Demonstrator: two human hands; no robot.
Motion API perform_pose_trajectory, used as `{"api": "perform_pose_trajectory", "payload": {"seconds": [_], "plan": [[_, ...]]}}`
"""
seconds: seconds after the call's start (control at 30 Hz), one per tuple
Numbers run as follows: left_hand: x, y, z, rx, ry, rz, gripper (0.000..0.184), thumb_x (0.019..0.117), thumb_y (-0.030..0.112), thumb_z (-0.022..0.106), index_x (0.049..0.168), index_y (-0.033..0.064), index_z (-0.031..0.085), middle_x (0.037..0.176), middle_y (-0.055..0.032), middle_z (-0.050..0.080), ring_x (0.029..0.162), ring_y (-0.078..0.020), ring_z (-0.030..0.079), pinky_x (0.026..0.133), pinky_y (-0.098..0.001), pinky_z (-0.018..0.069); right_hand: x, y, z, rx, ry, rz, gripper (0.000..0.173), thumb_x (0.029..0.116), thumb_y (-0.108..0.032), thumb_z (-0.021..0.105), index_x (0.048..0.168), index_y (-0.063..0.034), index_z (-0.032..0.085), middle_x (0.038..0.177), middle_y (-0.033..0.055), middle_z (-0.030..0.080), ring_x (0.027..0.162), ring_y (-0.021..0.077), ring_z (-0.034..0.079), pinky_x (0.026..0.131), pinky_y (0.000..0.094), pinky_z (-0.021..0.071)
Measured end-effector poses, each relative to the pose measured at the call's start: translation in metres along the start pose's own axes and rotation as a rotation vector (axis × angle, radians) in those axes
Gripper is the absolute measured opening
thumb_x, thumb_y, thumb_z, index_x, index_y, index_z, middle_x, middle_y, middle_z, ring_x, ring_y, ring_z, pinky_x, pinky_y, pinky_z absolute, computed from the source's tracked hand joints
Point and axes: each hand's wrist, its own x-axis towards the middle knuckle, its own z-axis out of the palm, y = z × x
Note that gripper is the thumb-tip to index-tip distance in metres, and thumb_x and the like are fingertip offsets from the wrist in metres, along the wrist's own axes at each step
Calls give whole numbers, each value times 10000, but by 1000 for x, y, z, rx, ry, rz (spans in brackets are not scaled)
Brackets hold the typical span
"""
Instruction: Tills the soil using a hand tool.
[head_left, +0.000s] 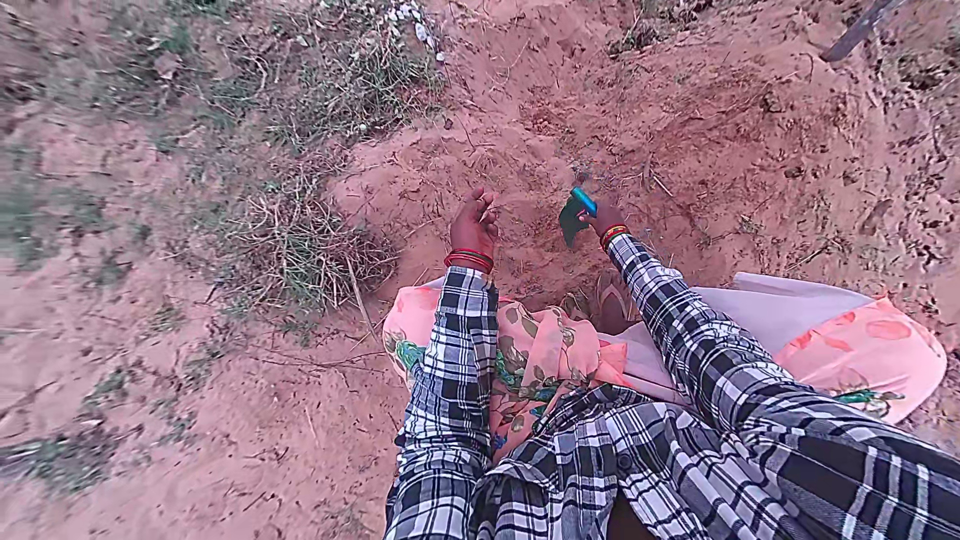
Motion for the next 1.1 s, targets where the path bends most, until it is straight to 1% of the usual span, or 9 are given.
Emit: {"api": "perform_pose_trajectory", "payload": {"seconds": [0.13, 0.2, 0.3, 0.43, 0.5, 0.7, 0.8, 1.0, 1.1], "plan": [[-2, -1, 1, 0, -15, 13, 289, 1109, 210, 403, 1317, 146, 593, 993, 14, 683, 639, -46, 569, 549, -185, 454, 2, 43, 23, 1, 70, 49, 519, 1060, -373, 579, 1438, -23, 520, 1240, 279, 675, 1162, 456, 665, 976, 645, 514], [-4, 0, 2, 15, -21, 15, 289, 1107, 210, 407, 1327, 152, 585, 1004, 13, 678, 641, -48, 568, 550, -184, 454, 4, 46, 20, 30, 29, 15, 522, 1052, -342, 603, 1444, -9, 515, 1253, 290, 666, 1184, 460, 650, 1013, 637, 494], [-4, 0, 4, 23, -33, 26, 284, 1107, 206, 408, 1327, 147, 577, 1015, 17, 678, 650, -45, 572, 558, -183, 458, 5, 56, 23, 51, 42, -21, 508, 1027, -312, 640, 1419, -4, 538, 1248, 285, 662, 1168, 451, 652, 1011, 636, 495], [-10, 0, 2, 18, -26, 34, 281, 1106, 207, 403, 1320, 151, 576, 1001, 22, 678, 638, -35, 571, 548, -176, 459, -14, 67, 30, 43, 64, 90, 442, 1021, -268, 621, 1406, -64, 543, 1176, 260, 703, 1088, 454, 693, 904, 659, 536], [-10, 1, 3, 25, -33, 41, 281, 1107, 204, 396, 1323, 148, 567, 980, 25, 664, 631, -38, 566, 548, -177, 458, -17, 67, 27, 38, 70, 131, 437, 1017, -251, 612, 1421, -101, 537, 1166, 250, 712, 1077, 456, 699, 884, 666, 542], [-13, 3, 8, 4, -9, 53, 287, 1105, 181, 395, 1325, 101, 562, 962, -15, 642, 609, -60, 542, 530, -189, 441, -19, 61, 20, 30, 25, 147, 432, 1047, -259, 562, 1444, -92, 522, 1258, 235, 688, 1179, 421, 669, 976, 632, 513], [-19, 6, 13, 5, 16, 50, 282, 1114, 166, 364, 1285, 88, 574, 924, -19, 650, 597, -60, 542, 521, -189, 433, -17, 60, 19, 35, 3, 143, 438, 1048, -246, 552, 1455, -90, 508, 1285, 232, 676, 1207, 415, 656, 991, 624, 508], [-13, 3, 16, 39, 41, 63, 264, 1112, 156, 387, 1273, 69, 576, 959, -40, 644, 612, -71, 528, 531, -199, 421, -18, 61, 18, 50, 4, 148, 451, 1035, -232, 555, 1456, -80, 506, 1294, 229, 673, 1210, 407, 657, 991, 619, 511], [0, -8, 26, 117, 35, 56, 290, 1106, 148, 408, 1323, 44, 571, 1039, -82, 646, 649, -91, 523, 554, -216, 413, -17, 59, 18, 51, 2, 145, 455, 1030, -225, 556, 1460, -88, 497, 1291, 225, 675, 1211, 405, 658, 985, 615, 516]]}}
